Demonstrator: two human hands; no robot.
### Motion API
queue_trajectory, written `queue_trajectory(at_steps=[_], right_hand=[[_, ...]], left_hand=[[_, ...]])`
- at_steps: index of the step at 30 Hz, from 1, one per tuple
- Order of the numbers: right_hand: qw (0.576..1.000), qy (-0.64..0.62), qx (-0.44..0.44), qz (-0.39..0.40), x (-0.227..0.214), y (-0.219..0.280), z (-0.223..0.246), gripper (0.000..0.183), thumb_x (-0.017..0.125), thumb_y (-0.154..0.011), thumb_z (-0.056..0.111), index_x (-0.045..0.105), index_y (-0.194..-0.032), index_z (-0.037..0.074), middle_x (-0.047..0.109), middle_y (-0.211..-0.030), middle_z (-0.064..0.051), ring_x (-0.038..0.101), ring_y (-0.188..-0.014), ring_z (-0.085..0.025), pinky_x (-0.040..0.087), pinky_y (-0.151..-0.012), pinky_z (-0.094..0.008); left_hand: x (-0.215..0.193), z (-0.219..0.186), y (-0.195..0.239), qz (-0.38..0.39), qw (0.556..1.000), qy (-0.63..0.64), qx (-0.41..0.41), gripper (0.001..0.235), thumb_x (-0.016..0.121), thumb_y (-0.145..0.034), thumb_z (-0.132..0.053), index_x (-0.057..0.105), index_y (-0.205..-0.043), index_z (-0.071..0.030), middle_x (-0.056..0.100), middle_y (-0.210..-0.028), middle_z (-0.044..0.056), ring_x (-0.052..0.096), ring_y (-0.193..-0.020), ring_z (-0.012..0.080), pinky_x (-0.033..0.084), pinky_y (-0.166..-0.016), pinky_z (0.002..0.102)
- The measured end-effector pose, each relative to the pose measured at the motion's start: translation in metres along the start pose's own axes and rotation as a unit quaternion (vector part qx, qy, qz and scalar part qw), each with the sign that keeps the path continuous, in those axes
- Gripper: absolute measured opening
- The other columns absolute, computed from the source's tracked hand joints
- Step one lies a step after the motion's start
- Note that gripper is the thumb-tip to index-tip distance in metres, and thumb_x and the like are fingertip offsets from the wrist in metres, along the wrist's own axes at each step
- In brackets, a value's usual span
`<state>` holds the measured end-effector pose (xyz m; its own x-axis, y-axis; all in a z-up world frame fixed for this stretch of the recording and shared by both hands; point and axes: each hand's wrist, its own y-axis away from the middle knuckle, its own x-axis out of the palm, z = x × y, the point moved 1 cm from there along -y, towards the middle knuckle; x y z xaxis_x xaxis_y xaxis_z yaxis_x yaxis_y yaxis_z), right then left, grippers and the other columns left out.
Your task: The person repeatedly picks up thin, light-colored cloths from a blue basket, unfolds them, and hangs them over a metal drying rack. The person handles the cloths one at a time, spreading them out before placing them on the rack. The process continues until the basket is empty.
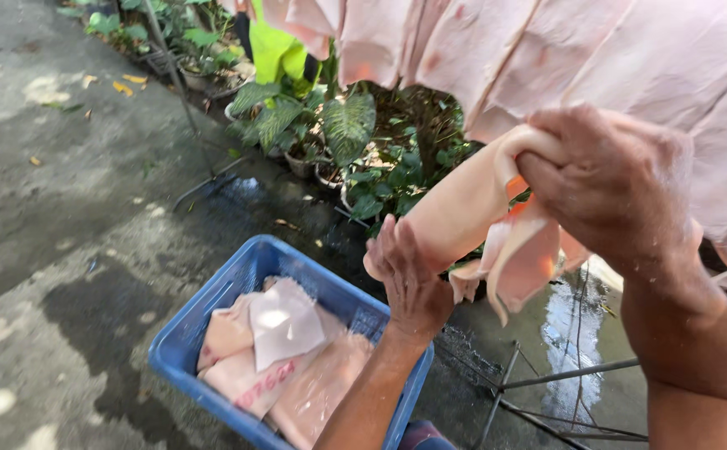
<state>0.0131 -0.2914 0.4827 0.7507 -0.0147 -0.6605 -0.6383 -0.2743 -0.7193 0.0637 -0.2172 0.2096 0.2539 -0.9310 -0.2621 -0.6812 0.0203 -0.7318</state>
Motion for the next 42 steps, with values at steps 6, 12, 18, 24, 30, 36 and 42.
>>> queue_trajectory(at_steps=[6,12,18,24,30,36,42], right_hand=[[0.998,0.04,-0.043,-0.015,-0.017,-0.032,-0.074,0.012,0.078,-0.103,0.008,0.068,-0.106,0.002,0.07,-0.088,-0.01,0.072,-0.077,-0.019,0.057,-0.072,-0.029],[0.995,0.088,-0.044,-0.018,-0.034,-0.074,-0.159,0.012,0.079,-0.101,0.009,0.07,-0.104,0.001,0.07,-0.091,-0.014,0.07,-0.077,-0.022,0.055,-0.071,-0.034],[0.985,0.163,-0.032,0.037,-0.018,-0.164,-0.275,0.025,0.075,-0.091,0.018,0.07,-0.114,0.007,0.068,-0.101,-0.014,0.065,-0.091,-0.027,0.052,-0.077,-0.043],[0.85,0.47,0.093,0.217,0.048,-0.272,-0.363,0.055,0.084,-0.08,0.043,0.067,-0.126,0.02,0.065,-0.118,-0.011,0.059,-0.113,-0.027,0.048,-0.093,-0.053],[0.849,0.246,0.147,0.443,0.125,-0.248,-0.387,0.053,0.068,-0.09,0.053,0.073,-0.13,0.018,0.074,-0.127,-0.011,0.071,-0.119,-0.03,0.056,-0.105,-0.05],[0.833,0.069,0.125,0.534,0.164,-0.19,-0.358,0.09,0.05,-0.085,0.074,0.032,-0.157,0.024,0.055,-0.148,-0.015,0.057,-0.134,-0.034,0.044,-0.112,-0.047],[0.86,0.039,0.115,0.496,0.179,-0.17,-0.362,0.11,0.056,-0.082,0.081,0.014,-0.159,0.013,0.039,-0.155,-0.025,0.049,-0.137,-0.04,0.04,-0.112,-0.047]], left_hand=[[0.043,-0.013,-0.108,-0.027,0.987,0.154,0.032,0.076,0.076,-0.085,-0.014,0.041,-0.15,0.005,0.061,-0.133,0.024,0.06,-0.123,0.0405,0.048,-0.107,0.049],[0.071,-0.029,-0.203,0.149,0.941,0.304,-0.032,0.024,0.063,-0.093,-0.008,0.069,-0.116,-0.008,0.075,-0.091,0.016,0.077,-0.085,0.0296,0.058,-0.072,0.037],[0.137,-0.037,-0.303,0.146,0.922,0.359,0.023,0.026,0.065,-0.1,-0.026,0.069,-0.113,-0.003,0.076,-0.086,0.014,0.07,-0.08,0.0286,0.056,-0.073,0.038],[0.217,-0.009,-0.408,0.203,0.949,0.233,-0.066,0.056,0.068,-0.09,-0.042,0.061,-0.122,0.003,0.074,-0.109,0.023,0.072,-0.103,0.0305,0.051,-0.094,0.04],[0.235,0.034,-0.399,0.22,0.955,0.186,-0.078,0.066,0.065,-0.092,-0.046,0.058,-0.136,0.002,0.068,-0.125,0.027,0.064,-0.121,0.0355,0.045,-0.103,0.042],[0.219,0.02,-0.4,0.214,0.956,0.157,-0.123,0.056,0.065,-0.089,-0.048,0.068,-0.123,-0.004,0.075,-0.111,0.022,0.072,-0.108,0.0339,0.051,-0.096,0.044],[0.226,0.024,-0.389,0.139,0.978,0.117,-0.098,0.051,0.065,-0.092,-0.05,0.072,-0.113,-0.004,0.075,-0.106,0.021,0.069,-0.103,0.0358,0.05,-0.09,0.046]])
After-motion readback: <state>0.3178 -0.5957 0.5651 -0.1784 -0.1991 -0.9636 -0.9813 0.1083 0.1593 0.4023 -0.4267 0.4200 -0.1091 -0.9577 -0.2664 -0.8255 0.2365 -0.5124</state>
